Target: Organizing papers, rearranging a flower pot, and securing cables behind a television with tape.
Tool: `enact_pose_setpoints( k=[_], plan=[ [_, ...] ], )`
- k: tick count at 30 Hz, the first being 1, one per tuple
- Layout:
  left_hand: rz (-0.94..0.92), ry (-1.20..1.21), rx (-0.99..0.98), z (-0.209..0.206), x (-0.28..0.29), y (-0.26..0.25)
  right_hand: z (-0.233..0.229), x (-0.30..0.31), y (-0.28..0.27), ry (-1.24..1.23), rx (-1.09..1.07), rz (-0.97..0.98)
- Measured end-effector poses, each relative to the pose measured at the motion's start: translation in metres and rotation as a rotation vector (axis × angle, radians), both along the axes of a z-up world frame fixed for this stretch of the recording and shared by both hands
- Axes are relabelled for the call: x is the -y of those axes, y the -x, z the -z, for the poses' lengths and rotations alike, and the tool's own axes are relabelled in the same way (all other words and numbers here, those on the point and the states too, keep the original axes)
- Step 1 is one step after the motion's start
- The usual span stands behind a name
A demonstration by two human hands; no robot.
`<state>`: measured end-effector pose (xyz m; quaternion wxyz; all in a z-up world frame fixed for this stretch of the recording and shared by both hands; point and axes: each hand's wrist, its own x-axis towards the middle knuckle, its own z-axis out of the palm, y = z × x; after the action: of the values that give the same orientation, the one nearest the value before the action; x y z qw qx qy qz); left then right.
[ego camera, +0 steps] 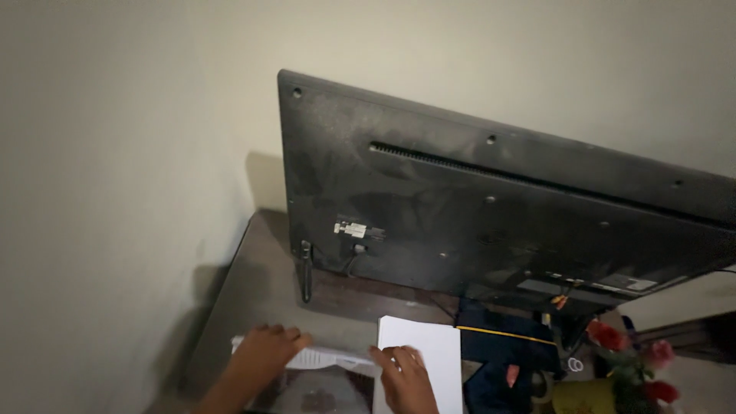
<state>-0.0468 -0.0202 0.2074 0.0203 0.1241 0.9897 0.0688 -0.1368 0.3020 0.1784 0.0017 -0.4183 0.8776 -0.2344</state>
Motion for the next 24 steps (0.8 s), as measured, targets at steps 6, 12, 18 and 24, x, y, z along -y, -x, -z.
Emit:
enact_pose_setpoints(
  k=[6, 12, 18, 24],
  plan=[
    [0.212, -0.125, -0.151, -0.08, -0.049, 0.014, -0.059, 0.037, -0.024, 0.004, -0.042, -0.112],
    [0.306, -0.251, -0.147, -0.133, -0.07, 0.035, -0.075, 0.004, -0.027, -0.071, 0.337, 0.094],
    [-0.036, -0.297, 0.011, -0.129, -0.088, 0.052, -0.057, -0.102, -0.027, -0.005, 0.694, 0.563],
    [-0.785, -1.924, 0.359, 0.078, -0.168, 0.077, 0.143, -0.209, 0.007, 0.877, 0.823, 0.411]
  ],
)
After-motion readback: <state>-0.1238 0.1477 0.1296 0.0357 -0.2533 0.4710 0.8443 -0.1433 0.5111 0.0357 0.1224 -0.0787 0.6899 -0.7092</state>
